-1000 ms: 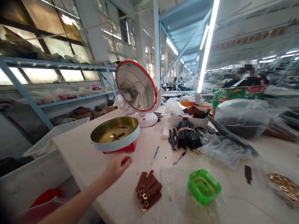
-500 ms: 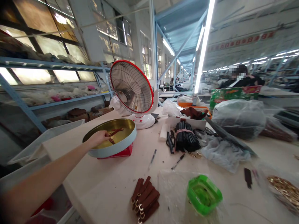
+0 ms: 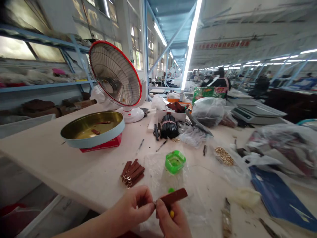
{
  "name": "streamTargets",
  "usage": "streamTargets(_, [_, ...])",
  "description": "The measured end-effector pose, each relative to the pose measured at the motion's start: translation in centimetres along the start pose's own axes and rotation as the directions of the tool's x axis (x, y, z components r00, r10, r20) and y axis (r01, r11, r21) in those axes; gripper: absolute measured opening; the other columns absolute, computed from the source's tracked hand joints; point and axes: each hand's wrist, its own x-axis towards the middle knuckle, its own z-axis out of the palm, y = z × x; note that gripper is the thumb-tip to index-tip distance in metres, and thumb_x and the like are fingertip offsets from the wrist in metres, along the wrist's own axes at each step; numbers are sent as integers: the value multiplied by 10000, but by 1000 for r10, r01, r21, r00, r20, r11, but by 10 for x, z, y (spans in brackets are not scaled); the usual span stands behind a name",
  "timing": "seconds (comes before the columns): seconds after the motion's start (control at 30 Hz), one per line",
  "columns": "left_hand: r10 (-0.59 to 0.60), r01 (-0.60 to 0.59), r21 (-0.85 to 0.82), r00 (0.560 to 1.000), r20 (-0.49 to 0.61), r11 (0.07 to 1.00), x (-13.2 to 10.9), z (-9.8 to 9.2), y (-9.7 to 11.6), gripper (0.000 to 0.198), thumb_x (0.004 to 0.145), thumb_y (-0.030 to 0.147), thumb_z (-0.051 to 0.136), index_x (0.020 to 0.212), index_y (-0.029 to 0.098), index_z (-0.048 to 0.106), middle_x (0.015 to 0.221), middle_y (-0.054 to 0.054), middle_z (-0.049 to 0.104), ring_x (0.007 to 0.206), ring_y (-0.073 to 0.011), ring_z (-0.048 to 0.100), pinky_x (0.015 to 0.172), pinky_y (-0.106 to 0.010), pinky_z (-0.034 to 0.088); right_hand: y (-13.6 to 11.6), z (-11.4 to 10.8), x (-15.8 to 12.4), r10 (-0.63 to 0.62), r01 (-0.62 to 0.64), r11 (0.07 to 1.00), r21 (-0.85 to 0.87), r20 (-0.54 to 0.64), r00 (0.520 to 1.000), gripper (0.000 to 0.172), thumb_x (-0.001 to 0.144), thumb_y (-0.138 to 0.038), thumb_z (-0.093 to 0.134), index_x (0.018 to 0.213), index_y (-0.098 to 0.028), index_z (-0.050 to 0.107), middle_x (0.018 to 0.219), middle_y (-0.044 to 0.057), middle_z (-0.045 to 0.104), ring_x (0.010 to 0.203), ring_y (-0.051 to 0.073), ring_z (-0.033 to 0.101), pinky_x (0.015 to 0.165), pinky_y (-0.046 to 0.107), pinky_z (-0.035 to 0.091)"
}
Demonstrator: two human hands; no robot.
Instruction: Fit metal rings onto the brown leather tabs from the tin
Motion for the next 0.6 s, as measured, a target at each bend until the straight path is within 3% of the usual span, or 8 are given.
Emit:
streamTargets(0.07, [33,-30,61,998,-46,998,-2,5,-1,111,666,225,536,590,161,485,539,47,451,533,-85,382,484,-209,287,1,-7,-2,-8,8,1000,2,2,1000,522,588,-651,702,594,-148,564,465,-51,404,401,62,304,393,200,191])
streamTargets(0.17, [58,-60,54,998,32,997,-14,3,4,134,738,247,513,675,146,574,606,26,541,582,-95,446,532,-205,334,6,-15,-1,0,-3,999,50,50,999,480,598,-600,732,637,-145,585,476,-60,393,418,61,307,392,189,197])
streamTargets(0.3, [93,-78,-91,979,182,993,-29,-4,8,168,777,258,525,810,144,646,761,-8,647,727,-123,543,696,-227,415,11,-21,2,143,-208,954,216,283,948,481,547,-576,777,646,-162,553,434,-85,365,362,36,224,355,181,149])
streamTargets(0.43, [48,1,-232,977,206,973,-30,-4,-2,174,699,279,625,791,133,641,749,-20,650,716,-136,543,676,-242,410,11,-23,2,169,-276,920,278,353,920,453,574,-549,779,641,-176,531,417,-95,347,366,35,204,364,180,157])
streamTargets(0.5, [25,30,-266,979,201,964,-27,-2,-7,203,653,303,665,751,133,614,706,-14,632,672,-130,525,630,-237,394,10,-22,0,162,-246,939,239,323,933,454,582,-564,767,661,-173,551,435,-86,366,378,43,227,372,183,168])
streamTargets(0.6, [-5,44,-268,989,145,962,-23,2,-13,188,665,315,627,690,146,548,612,9,581,580,-107,483,560,-225,367,8,-18,-7,60,-69,995,67,136,989,469,599,-600,734,693,-157,612,493,-57,408,438,68,300,398,191,208])
